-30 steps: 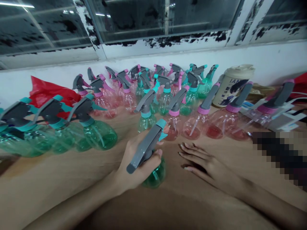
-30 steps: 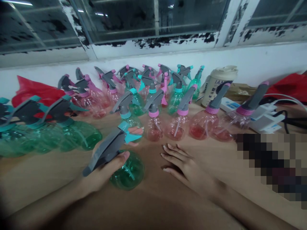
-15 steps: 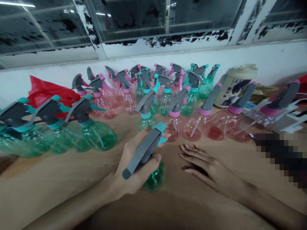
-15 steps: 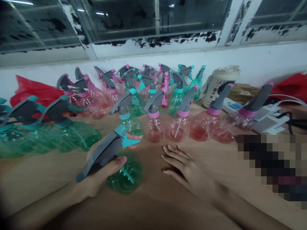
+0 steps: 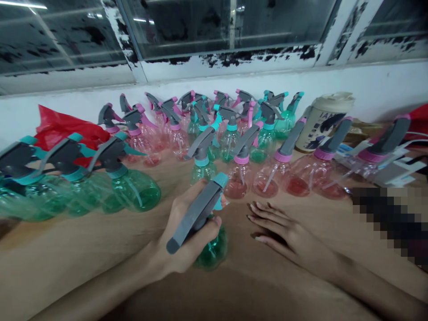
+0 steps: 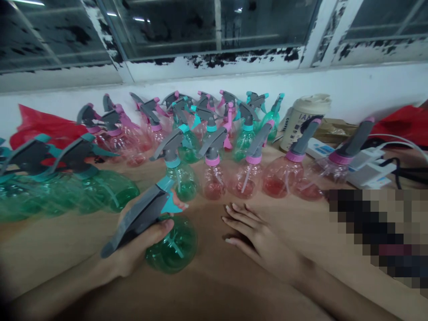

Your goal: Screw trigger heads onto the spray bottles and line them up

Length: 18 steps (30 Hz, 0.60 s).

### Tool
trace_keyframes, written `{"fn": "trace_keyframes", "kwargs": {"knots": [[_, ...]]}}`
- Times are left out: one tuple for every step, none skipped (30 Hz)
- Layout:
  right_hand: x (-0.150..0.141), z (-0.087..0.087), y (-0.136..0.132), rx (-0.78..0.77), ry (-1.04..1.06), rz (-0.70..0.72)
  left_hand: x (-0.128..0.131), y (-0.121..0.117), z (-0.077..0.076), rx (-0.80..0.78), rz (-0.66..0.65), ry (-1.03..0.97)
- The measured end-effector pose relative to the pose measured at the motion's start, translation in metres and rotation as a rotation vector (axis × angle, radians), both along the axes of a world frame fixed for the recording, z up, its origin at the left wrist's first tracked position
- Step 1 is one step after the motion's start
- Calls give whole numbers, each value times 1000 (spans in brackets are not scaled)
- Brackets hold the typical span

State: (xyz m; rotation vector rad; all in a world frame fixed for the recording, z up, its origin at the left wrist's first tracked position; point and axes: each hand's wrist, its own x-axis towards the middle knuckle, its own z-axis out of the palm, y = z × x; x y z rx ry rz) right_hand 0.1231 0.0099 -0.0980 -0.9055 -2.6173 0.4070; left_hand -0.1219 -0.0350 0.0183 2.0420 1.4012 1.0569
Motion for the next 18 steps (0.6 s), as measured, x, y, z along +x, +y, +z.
{"fn": "trace_keyframes", "kwargs": {"knots": [[0, 0, 0, 1, -6, 1, 0, 1, -1, 5, -4, -10], [0, 0, 0, 4, -13, 0, 0, 1, -1, 11, -7, -15], [0, 0, 0, 7, -17, -3, 0, 1, -1, 15, -6, -11], [0, 1, 0, 9, -16, -8, 0, 1, -1, 19, -2, -2], [0, 1, 0, 10, -11, -11, 1, 1, -1, 20, 4, 12], [0, 1, 0, 9, -1, -11, 1, 1, -1, 20, 14, 28], [-1, 1, -1, 8, 8, -10, 1, 1, 0, 18, 26, 44], [-1, 1, -1, 6, 13, -6, 2, 0, -1, 16, 39, 56], [-1, 1, -1, 3, 16, -5, 2, 0, -1, 17, 50, 60], [-1, 1, -1, 0, 16, -7, 2, -1, -2, 18, 58, 58], [-1, 1, -1, -3, 14, -9, 2, -1, -3, 13, 66, 52], [-1, 2, -1, -5, 10, -9, 3, -2, -4, 4, 71, 37], [-1, 2, -1, -7, 3, -8, 3, -2, -5, -11, 73, 16], [-1, 2, 0, -8, -5, -6, 3, -3, -7, -28, 75, -7], [-1, 3, 0, -8, -11, -4, 3, -3, -8, -42, 76, -27], [-1, 3, 0, -11, -18, -1, 3, -3, -8, -54, 77, -43], [-1, 4, 1, -13, -24, 2, 3, -3, -9, -57, 76, -56], [-1, 4, 1, -14, -27, 3, 3, -2, -9, -58, 73, -68]]}}
